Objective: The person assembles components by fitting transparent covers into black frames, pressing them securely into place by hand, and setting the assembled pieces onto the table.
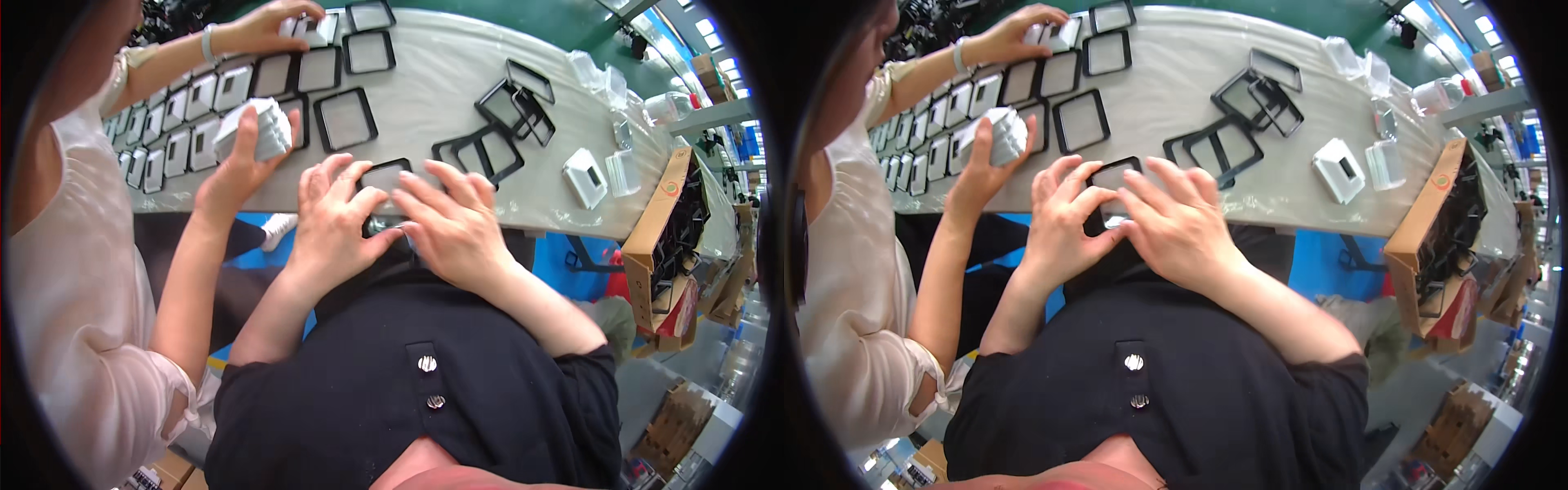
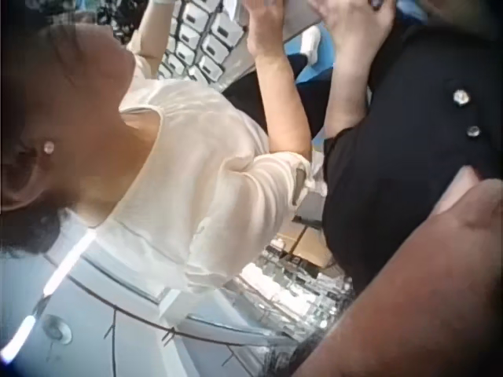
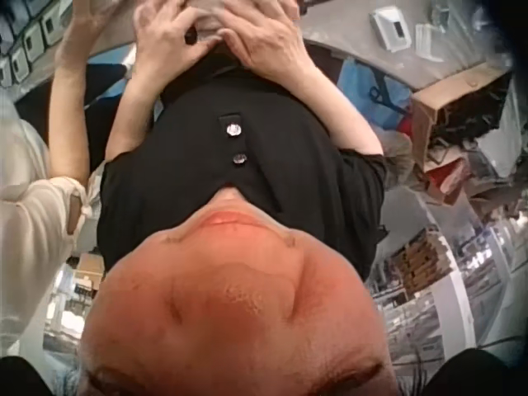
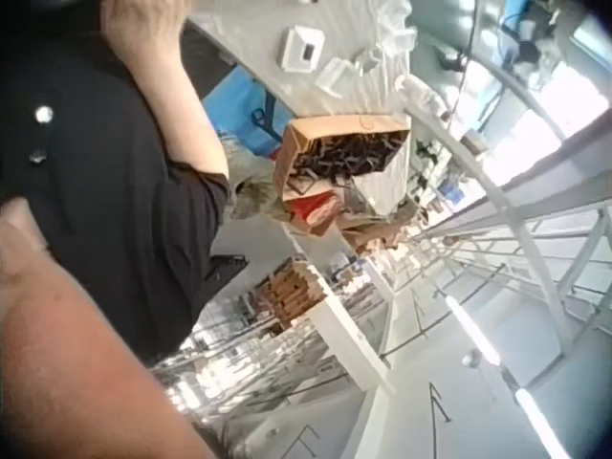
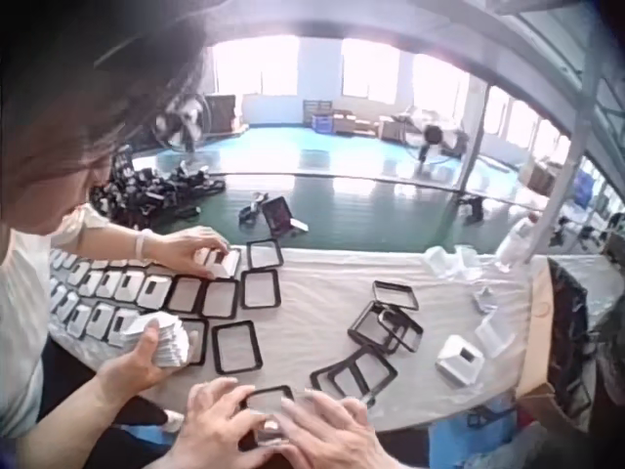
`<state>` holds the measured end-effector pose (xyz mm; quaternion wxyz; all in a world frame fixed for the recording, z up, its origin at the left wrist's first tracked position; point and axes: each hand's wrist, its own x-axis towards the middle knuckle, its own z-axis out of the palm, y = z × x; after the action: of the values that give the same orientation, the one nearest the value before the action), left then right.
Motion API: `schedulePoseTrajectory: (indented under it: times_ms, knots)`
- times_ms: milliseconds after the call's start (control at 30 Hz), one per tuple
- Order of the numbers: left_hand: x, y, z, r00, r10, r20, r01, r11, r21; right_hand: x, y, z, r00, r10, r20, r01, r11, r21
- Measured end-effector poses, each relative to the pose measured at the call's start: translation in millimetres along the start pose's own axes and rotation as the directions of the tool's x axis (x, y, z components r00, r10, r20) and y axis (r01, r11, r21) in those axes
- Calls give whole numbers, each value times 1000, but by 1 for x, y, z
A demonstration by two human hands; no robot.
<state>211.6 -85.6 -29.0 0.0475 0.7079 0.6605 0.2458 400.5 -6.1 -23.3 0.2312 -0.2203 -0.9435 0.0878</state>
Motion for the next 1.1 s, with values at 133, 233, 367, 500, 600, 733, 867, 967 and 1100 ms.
schedulePoseTrajectory:
  times_ms: [133,233,367,500,600,733,867,967,1100]
  knots:
    - [73,4,-1,979,88,-183,-94,995,-24,-23,36,-47,964,183,-193,-193,981,-35]
    - [151,-19,15,990,-5,-140,8,1000,21,-34,62,-70,926,264,-269,-289,956,-57]
    - [231,-53,34,997,-74,11,74,997,25,-56,76,-90,897,317,-308,-350,935,-57]
    - [270,-78,44,994,-106,37,101,988,119,-76,84,-97,873,393,-288,-418,908,-26]
    - [277,-86,49,961,-188,203,154,973,172,-82,88,-97,860,431,-272,-445,895,10]
    - [256,-89,48,966,-166,199,145,983,115,-78,91,-95,867,424,-263,-429,902,42]
    - [238,-78,35,963,-168,212,165,986,32,-66,88,-88,885,394,-248,-394,918,51]
    - [228,-85,43,989,-51,138,42,997,64,-55,82,-87,899,367,-239,-365,929,55]
    - [226,-72,52,991,-60,123,45,991,123,-48,80,-87,900,354,-252,-357,933,37]
